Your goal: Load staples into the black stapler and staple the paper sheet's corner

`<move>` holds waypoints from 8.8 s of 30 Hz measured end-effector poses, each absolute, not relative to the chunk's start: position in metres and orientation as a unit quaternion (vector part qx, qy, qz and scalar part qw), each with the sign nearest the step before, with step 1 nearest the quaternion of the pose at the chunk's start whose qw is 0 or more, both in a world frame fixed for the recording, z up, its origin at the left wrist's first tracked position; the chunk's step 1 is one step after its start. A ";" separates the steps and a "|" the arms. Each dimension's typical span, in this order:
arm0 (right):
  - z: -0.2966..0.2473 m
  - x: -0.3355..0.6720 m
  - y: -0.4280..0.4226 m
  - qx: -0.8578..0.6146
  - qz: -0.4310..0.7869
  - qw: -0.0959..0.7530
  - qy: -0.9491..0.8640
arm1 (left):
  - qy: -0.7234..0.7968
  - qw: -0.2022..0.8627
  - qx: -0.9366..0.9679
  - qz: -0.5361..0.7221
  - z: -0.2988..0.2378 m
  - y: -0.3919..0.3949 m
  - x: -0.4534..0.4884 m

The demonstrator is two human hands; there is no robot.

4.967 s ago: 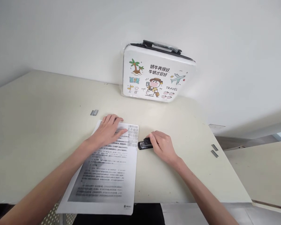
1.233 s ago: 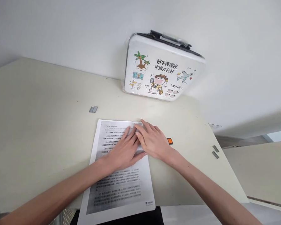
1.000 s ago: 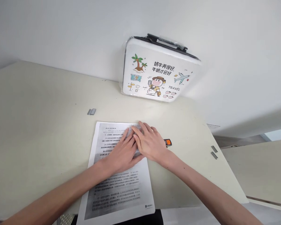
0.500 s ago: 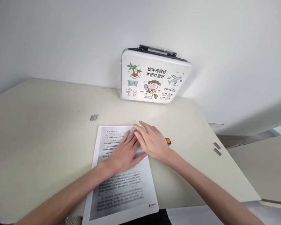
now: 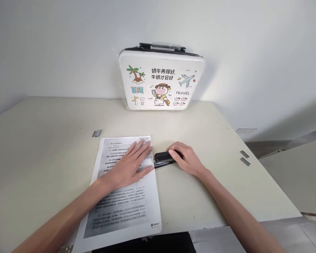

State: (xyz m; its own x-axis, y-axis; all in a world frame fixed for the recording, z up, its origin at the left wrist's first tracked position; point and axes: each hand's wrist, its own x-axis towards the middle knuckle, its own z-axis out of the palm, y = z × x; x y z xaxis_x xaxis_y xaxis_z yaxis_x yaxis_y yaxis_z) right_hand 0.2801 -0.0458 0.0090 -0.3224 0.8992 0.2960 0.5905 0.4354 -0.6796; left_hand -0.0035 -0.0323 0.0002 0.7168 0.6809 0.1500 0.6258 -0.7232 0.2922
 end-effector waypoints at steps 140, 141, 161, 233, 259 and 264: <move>0.005 0.260 -0.058 -0.360 0.059 0.404 -0.839 | 0.433 0.428 0.742 0.283 0.028 0.018 -0.012; 0.005 0.260 -0.058 -0.352 0.063 0.399 -0.844 | 0.433 0.425 0.743 0.283 0.028 0.018 -0.012; 0.002 0.261 -0.058 -0.350 0.078 0.368 -0.858 | 0.433 0.431 0.739 0.284 0.025 0.021 -0.013; -0.001 0.280 -0.040 -0.549 0.172 0.236 -0.783 | 0.630 0.018 0.752 0.195 0.028 0.089 -0.062; -0.003 0.278 -0.040 -0.552 0.105 0.360 -0.745 | 0.664 0.096 0.696 0.255 0.024 0.080 -0.063; 0.000 0.277 -0.041 -0.526 0.129 0.374 -0.753 | 0.673 0.138 0.674 0.273 0.034 0.072 -0.059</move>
